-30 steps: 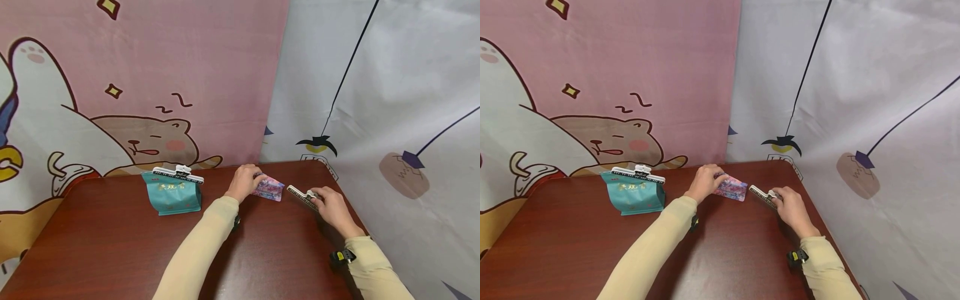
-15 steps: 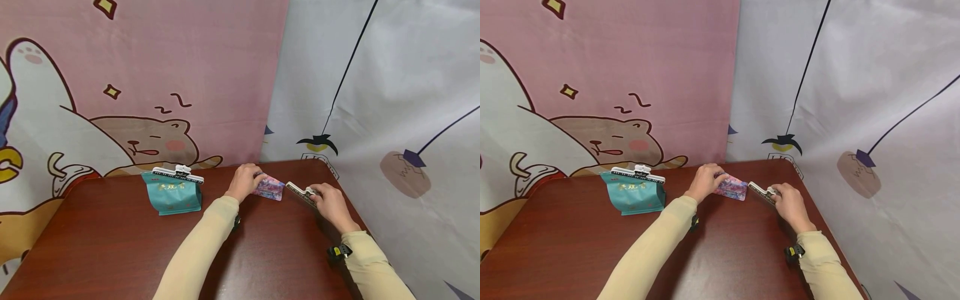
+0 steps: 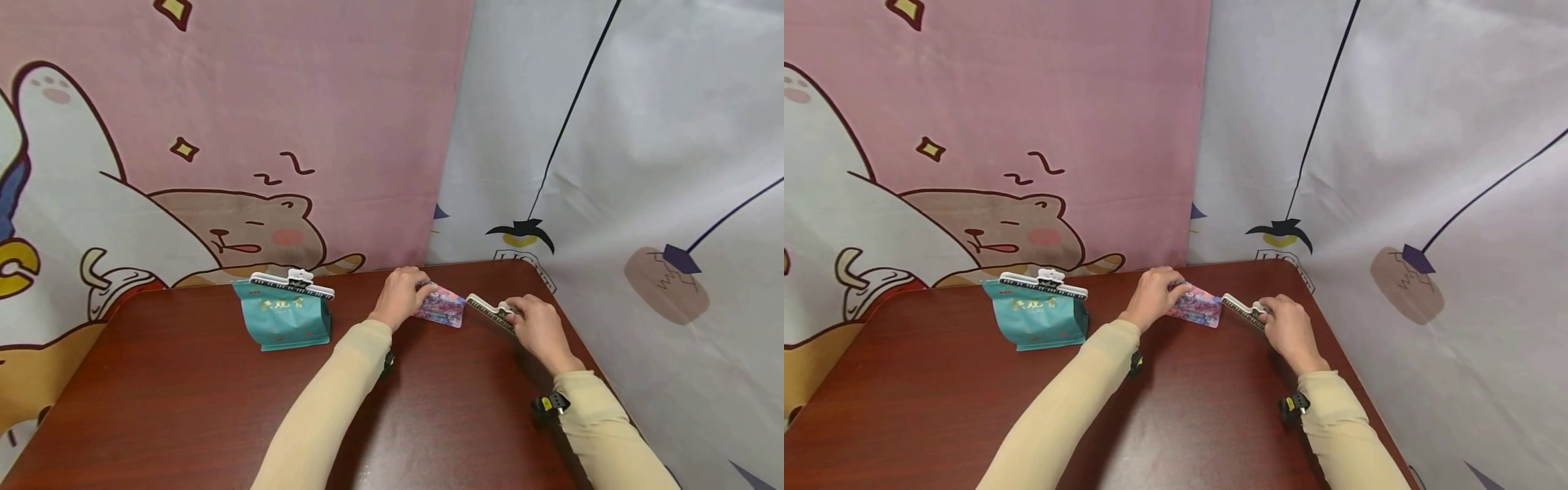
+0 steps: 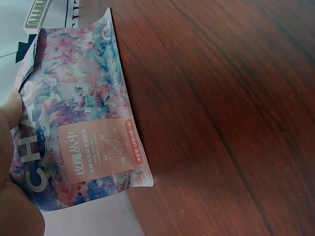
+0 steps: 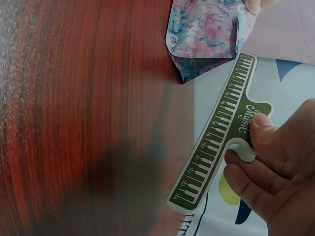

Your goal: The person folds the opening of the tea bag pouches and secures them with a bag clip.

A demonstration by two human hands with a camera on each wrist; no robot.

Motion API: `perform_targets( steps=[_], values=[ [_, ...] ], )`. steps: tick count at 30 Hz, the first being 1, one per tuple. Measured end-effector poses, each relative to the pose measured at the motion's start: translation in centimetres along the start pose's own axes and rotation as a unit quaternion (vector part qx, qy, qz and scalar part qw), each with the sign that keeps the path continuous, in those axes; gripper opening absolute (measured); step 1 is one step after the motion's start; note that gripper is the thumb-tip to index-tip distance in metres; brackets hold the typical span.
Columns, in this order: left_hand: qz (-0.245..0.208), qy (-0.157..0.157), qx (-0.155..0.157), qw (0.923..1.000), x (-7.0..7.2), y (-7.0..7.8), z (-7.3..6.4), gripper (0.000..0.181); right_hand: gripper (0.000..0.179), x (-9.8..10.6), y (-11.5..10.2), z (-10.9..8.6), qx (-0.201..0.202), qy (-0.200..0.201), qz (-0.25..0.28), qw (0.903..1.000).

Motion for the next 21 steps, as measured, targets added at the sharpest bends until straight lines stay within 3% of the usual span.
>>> perform_targets(
  steps=[21],
  values=[
    [0.003, 0.007, -0.006, 1.0, 0.18, 0.18, -0.1, 0.02, 0.018, -0.21, -0.57, 0.93, 0.045, 0.04, -0.013, 0.9981]
  ],
)
Point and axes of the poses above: each hand's wrist, its own z-axis towards the middle knuckle, its own x-axis out of the back of the hand, y = z × x, the point moved 5 cm from there along z, towards the middle knuckle, and after that the axes turned 2 degrees about -x, right-handed, at the moved point
